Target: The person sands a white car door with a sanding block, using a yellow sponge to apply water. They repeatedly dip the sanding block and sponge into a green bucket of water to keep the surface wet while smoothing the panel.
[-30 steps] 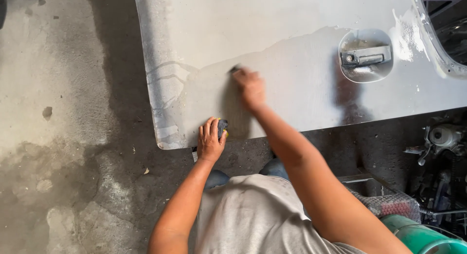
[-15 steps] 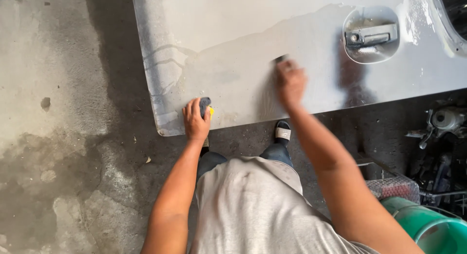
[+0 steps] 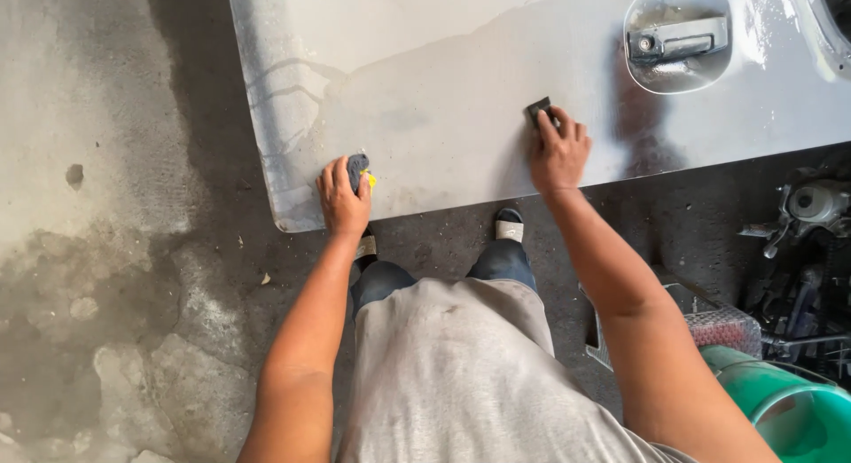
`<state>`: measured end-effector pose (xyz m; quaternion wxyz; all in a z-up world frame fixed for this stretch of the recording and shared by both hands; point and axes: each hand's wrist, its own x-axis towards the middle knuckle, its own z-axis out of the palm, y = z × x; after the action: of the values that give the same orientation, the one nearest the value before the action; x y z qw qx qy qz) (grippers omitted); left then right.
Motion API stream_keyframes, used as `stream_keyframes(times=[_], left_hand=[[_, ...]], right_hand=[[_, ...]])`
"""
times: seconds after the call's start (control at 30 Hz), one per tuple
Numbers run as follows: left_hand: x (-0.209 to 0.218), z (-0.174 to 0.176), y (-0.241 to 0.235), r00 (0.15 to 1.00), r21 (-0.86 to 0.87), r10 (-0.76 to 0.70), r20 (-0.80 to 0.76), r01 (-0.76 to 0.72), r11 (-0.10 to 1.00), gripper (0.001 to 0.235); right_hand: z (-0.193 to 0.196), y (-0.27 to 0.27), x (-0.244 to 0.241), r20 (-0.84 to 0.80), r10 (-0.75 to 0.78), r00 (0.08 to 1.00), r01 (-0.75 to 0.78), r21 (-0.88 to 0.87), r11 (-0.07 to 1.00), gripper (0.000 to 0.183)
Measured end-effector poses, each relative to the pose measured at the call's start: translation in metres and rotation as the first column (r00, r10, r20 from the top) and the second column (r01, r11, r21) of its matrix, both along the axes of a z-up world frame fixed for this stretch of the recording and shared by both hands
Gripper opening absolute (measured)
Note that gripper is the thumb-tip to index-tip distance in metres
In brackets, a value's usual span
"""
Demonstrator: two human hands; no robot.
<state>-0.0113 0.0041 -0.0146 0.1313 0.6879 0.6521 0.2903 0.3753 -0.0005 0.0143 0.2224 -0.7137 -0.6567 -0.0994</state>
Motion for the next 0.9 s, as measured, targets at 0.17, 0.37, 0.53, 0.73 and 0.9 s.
stream_keyframes(times=[0.17, 0.37, 0.53, 0.73, 0.9], left_hand=[[0.015, 0.004, -0.004, 0.994, -0.041, 0.113, -0.010, -0.114, 0.993, 0.051], [0.017, 0.010, -0.013, 0.991, -0.067, 0.130, 0.035, -0.127, 0.990, 0.054], [0.000, 0.003, -0.015, 0.999, -0.044, 0.029, 0.042, -0.027, 0.999, 0.057], [-0.010, 0.005, -0.018, 0.997, -0.053, -0.048, 0.053, 0.051, 0.997, 0.057], [-0.023, 0.008, -0.020, 0.994, -0.098, -0.107, 0.019, 0.109, 0.989, 0.053]], right_hand=[[-0.025, -0.007, -0.122, -0.192, 0.397, 0.897, -0.430, -0.177, 0.886, 0.037], [-0.004, -0.033, -0.134, -0.236, 0.574, 0.784, -0.620, -0.281, 0.732, 0.043], [-0.011, -0.049, 0.008, -0.119, 0.135, 0.984, -0.160, -0.240, 0.958, 0.040], [-0.035, -0.067, -0.091, -0.097, -0.120, 0.988, 0.125, 0.041, 0.991, 0.037], [-0.005, -0.077, -0.239, -0.263, 0.304, 0.915, -0.360, -0.197, 0.912, 0.050]])
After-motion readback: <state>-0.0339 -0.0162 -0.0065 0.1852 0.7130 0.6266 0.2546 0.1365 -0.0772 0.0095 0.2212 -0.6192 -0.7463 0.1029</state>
